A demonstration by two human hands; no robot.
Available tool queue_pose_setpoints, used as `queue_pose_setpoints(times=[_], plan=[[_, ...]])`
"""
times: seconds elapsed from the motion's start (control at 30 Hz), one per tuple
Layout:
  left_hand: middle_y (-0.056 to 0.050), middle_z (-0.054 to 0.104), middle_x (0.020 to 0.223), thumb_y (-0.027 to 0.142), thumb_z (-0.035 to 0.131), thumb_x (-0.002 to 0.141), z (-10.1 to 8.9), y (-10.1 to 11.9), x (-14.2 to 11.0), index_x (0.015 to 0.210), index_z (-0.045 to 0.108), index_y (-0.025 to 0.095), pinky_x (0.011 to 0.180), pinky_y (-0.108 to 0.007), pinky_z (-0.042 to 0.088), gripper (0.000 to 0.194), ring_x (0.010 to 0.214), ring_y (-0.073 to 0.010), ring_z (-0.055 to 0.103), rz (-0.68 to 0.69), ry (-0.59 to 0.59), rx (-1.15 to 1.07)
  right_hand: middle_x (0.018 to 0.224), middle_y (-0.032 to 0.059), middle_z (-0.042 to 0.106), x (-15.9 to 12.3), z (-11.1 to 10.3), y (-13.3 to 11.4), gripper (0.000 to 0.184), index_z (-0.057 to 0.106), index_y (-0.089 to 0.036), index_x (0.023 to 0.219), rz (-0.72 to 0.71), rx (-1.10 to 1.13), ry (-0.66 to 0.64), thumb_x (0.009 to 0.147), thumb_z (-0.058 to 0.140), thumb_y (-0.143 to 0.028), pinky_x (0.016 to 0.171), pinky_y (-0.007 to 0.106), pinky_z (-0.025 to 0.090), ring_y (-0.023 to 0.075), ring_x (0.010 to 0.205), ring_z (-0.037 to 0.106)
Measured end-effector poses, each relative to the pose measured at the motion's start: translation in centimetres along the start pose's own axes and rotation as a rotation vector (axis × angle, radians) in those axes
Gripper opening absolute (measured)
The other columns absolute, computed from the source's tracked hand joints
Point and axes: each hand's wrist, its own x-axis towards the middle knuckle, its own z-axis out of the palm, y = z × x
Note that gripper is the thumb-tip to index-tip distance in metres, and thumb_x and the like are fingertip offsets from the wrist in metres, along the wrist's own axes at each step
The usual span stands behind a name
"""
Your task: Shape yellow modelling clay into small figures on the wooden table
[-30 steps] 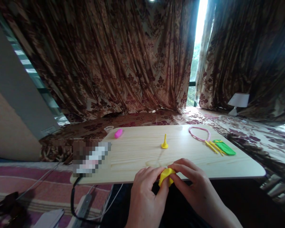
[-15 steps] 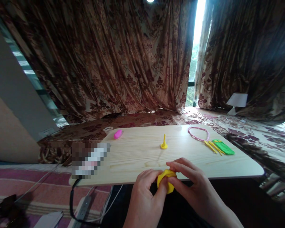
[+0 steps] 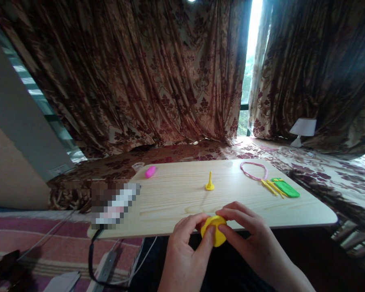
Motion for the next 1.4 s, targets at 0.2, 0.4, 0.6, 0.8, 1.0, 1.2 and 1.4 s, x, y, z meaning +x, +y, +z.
queue_pose_setpoints(times=[0.2,0.4,0.6,0.8,1.0,1.2,1.4], plan=[[-0.004,0.069,0.083,0.022,0.059,0.08,0.44,-0.07,0.09,0.087,0.067,0.022,0.078,-0.036,0.053,0.01,0.081,-0.0201,0.064,0.17,-0.009,0.031,0.093,0.0038,0.059,0.14,0.21,-0.31,0.019,0.063,-0.024,0.101,-0.039,-0.047,0.002,0.085,0.055,-0.016,0.075,0.029,0.049,0.0167,0.087,0.056],[-0.004,0.068,0.079,0.024,0.058,0.081,0.24,-0.13,0.1,0.082,0.066,0.022,0.079,-0.037,0.052,0.009,0.08,-0.021,0.063,0.163,-0.037,0.086,0.093,0.0053,0.059,-0.11,0.65,0.08,0.019,0.065,-0.023,0.098,-0.071,-0.108,0.085,0.086,0.053,-0.015,0.074,0.03,0.049,0.0181,0.087,0.056],[-0.005,0.07,0.089,0.025,0.058,0.081,0.12,-0.31,-0.08,0.09,0.066,0.02,0.078,-0.032,0.053,0.013,0.085,-0.0201,0.065,0.06,-0.002,0.035,0.098,0.0043,0.06,-0.12,0.07,-0.05,0.025,0.058,-0.021,0.106,0.023,-0.024,0.025,0.081,0.061,-0.018,0.08,0.028,0.049,0.017,0.089,0.058],[-0.004,0.07,0.09,0.022,0.061,0.078,0.32,-0.45,-0.03,0.095,0.067,0.022,0.08,-0.034,0.053,0.018,0.085,-0.0201,0.065,0.162,0.063,0.082,0.09,0.0039,0.06,0.09,0.28,-0.35,0.015,0.062,-0.022,0.097,0.016,-0.057,0.014,0.087,0.053,-0.016,0.074,0.028,0.048,0.0167,0.083,0.058],[-0.007,0.069,0.089,0.022,0.058,0.079,0.44,-0.56,-0.13,0.091,0.066,0.019,0.083,-0.038,0.052,0.015,0.087,-0.0223,0.064,0.151,0.053,0.116,0.093,0.0048,0.06,-0.14,0.39,-0.24,0.017,0.063,-0.022,0.101,0.016,-0.04,-0.001,0.087,0.054,-0.019,0.076,0.028,0.048,0.0171,0.086,0.057],[-0.005,0.069,0.086,0.023,0.058,0.08,0.35,-0.23,-0.12,0.087,0.066,0.021,0.079,-0.034,0.053,0.011,0.085,-0.0207,0.064,0.138,-0.034,0.086,0.088,0.0045,0.06,0.03,0.09,-0.38,0.018,0.065,-0.023,0.1,-0.001,-0.081,-0.014,0.088,0.052,-0.02,0.074,0.031,0.047,0.0181,0.083,0.056],[-0.005,0.071,0.086,0.024,0.057,0.081,0.08,0.23,-0.03,0.086,0.067,0.019,0.075,-0.03,0.054,0.013,0.082,-0.0201,0.066,0.03,-0.034,0.001,0.091,0.0049,0.06,0.02,0.43,-0.12,0.02,0.06,-0.022,0.105,0.017,0.001,0.007,0.087,0.053,-0.02,0.075,0.029,0.048,0.0174,0.085,0.057]])
